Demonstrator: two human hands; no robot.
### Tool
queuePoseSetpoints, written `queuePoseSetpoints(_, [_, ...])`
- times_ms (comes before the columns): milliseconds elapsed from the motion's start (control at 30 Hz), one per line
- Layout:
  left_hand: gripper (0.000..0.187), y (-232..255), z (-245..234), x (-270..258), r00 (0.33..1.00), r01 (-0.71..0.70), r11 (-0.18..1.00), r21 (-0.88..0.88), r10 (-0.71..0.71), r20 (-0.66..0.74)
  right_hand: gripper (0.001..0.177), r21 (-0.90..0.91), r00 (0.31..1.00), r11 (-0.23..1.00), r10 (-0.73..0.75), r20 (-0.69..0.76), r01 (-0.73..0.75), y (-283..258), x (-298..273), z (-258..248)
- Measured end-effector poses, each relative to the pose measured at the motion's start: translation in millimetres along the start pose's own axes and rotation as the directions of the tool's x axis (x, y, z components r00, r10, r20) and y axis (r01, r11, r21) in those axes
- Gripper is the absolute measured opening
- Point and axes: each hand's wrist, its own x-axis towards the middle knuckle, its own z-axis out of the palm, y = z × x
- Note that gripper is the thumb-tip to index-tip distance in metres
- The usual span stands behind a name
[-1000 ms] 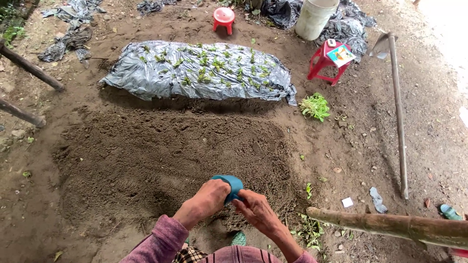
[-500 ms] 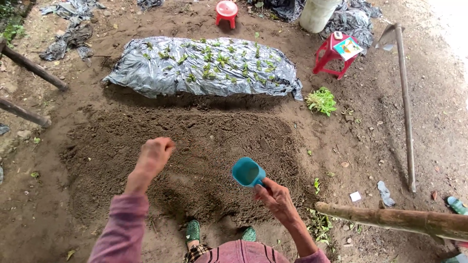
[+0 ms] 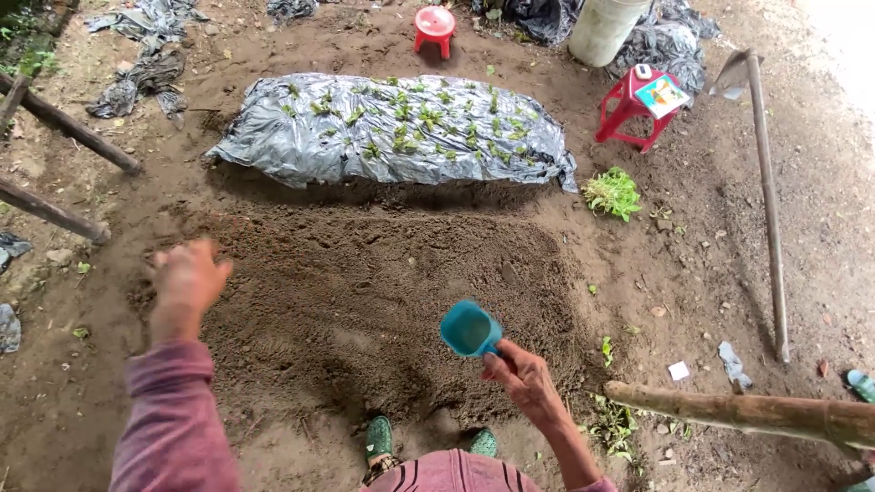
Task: The person stands in a garden and uses a small blue cup to scoop seeds. They repeatedly take seeds from the cup with their right hand and scatter them by hand onto a prepared bed of loose soil.
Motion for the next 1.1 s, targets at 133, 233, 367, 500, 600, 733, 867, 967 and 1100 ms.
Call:
queuePoseSetpoints(133, [0.047,-72,34,61,0.933,-0.272,0.668,0.693,0.360,0.019,0.033,-0.080,0.999,0.997,0.006,0.041,-0.003,10,9,18])
queuePoseSetpoints(233, [0.040,-63,69,8,0.852,-0.519,0.814,0.260,0.472,0.225,0.025,-0.088,0.990,0.993,-0.071,0.118,0.081,14,10,30])
queuePoseSetpoints(367, [0.012,-54,107,-74,0.508,-0.685,0.680,-0.262,0.704,0.497,0.021,-0.049,0.979,0.994,-0.087,0.182,0.097,-6,4,48])
queuePoseSetpoints(500, [0.006,-66,155,-94,0.305,-0.916,0.398,-0.049,0.771,0.559,0.019,-0.124,0.973,0.982,-0.116,0.200,0.143,-13,-1,62])
queuePoseSetpoints(600, [0.012,-71,170,-98,0.402,-0.896,0.416,0.153,0.615,0.678,0.031,-0.161,0.943,0.945,-0.245,0.224,0.283,-17,-3,70])
queuePoseSetpoints(733, [0.019,-69,178,-98,0.437,-0.874,0.419,0.247,0.452,0.778,0.026,-0.185,0.908,0.900,-0.353,0.227,0.396,-24,-9,75])
queuePoseSetpoints(867, [0.020,-77,192,-96,0.423,-0.875,0.400,0.273,0.357,0.833,0.024,-0.144,0.904,0.904,-0.366,0.223,0.402,-33,-17,77])
queuePoseSetpoints(967, [0.019,-77,198,-98,0.451,-0.856,0.425,0.293,0.340,0.825,0.034,-0.152,0.902,0.897,-0.381,0.205,0.414,-33,-19,76])
queuePoseSetpoints(1100, [0.021,-72,191,-105,0.418,-0.862,0.446,0.241,0.357,0.835,0.032,-0.139,0.890,0.889,-0.404,0.209,0.436,-32,-22,77])
